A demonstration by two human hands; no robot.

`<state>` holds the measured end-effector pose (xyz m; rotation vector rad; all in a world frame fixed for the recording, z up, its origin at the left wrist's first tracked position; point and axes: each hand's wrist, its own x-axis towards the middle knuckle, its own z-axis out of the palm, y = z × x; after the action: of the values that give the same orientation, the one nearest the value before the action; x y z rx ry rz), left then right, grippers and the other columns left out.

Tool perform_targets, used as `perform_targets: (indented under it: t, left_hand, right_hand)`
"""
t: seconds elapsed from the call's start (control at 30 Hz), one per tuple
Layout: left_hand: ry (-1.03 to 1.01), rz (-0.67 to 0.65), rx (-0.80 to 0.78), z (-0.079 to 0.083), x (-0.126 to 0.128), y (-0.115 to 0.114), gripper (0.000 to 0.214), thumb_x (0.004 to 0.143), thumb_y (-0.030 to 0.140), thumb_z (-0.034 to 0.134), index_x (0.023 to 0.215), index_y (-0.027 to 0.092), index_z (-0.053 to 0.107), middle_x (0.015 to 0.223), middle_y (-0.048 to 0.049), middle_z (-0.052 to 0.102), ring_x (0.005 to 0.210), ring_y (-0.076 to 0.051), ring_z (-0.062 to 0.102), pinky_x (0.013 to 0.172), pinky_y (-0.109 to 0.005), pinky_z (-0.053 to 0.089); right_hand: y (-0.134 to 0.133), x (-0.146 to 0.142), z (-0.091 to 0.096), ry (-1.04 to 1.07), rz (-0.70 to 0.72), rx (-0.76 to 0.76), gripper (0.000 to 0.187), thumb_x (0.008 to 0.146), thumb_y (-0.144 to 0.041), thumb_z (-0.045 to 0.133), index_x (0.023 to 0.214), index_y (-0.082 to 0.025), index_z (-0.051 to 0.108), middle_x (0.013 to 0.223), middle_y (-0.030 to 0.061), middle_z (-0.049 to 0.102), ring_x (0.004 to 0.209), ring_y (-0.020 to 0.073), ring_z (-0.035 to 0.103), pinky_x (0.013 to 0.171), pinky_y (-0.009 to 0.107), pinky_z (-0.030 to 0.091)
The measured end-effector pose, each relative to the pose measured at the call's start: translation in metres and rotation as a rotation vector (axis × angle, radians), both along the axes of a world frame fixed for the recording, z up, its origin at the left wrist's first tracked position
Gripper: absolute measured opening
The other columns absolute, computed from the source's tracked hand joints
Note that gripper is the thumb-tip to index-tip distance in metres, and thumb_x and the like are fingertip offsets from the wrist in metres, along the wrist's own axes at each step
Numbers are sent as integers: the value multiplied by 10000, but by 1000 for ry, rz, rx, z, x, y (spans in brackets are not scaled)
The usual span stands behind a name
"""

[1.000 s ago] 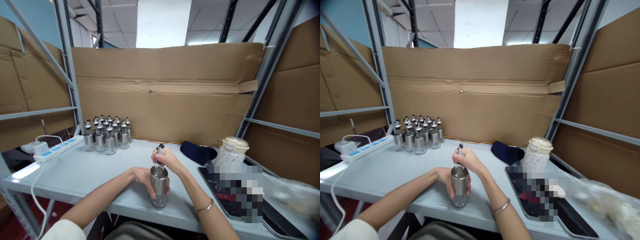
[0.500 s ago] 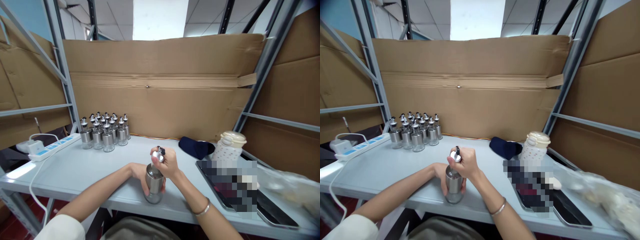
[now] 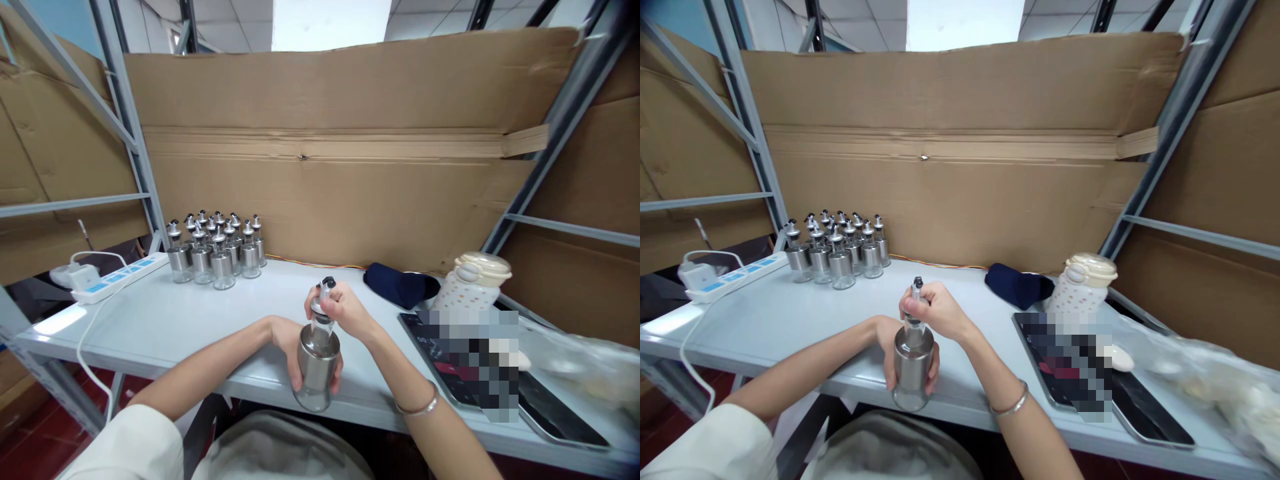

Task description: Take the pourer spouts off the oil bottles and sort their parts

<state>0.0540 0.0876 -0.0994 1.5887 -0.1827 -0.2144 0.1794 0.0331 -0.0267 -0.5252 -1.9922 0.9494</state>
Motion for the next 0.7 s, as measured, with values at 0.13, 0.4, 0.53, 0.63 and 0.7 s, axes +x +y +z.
perform_targets:
  t: [0.13,0.4,0.53,0.63,0.7]
  left_hand:
    - [1,43,-25,0,-3,3,625,421,35,805,982,161,560,937,-48,650,937,-231,612,863,-361,483]
    - [48,-41,119,17,-14,12,571,451,44,798,966,154,575,943,-22,638,916,-218,605,848,-325,477]
    - [87,27,200,22,-15,10,575,398,84,836,922,154,610,922,-25,639,899,-226,599,855,-322,474]
    - [94,61,157,19,-14,10,569,396,107,842,910,158,603,925,-29,643,939,-243,602,879,-341,466]
    - [93,58,93,16,-15,11,575,388,111,846,902,164,594,927,-37,651,968,-263,606,881,-374,468]
  right_hand:
    - [1,-2,-4,80,-96,-38,650,629,-809,465,548,-170,553,490,-1,477,424,94,399,425,242,323]
    - [-6,-6,-14,59,-505,497,578,731,-735,421,606,-200,598,480,20,530,423,123,440,476,281,355]
    - [-5,-6,-21,77,-655,762,559,791,-703,354,628,-215,575,471,18,503,403,129,421,479,301,351]
    - [0,1,-30,174,-734,850,507,793,-698,372,719,-225,536,547,13,507,467,147,457,519,313,373]
    - [6,8,-35,276,-805,767,483,802,-690,364,846,-228,500,680,25,528,571,170,498,580,328,399]
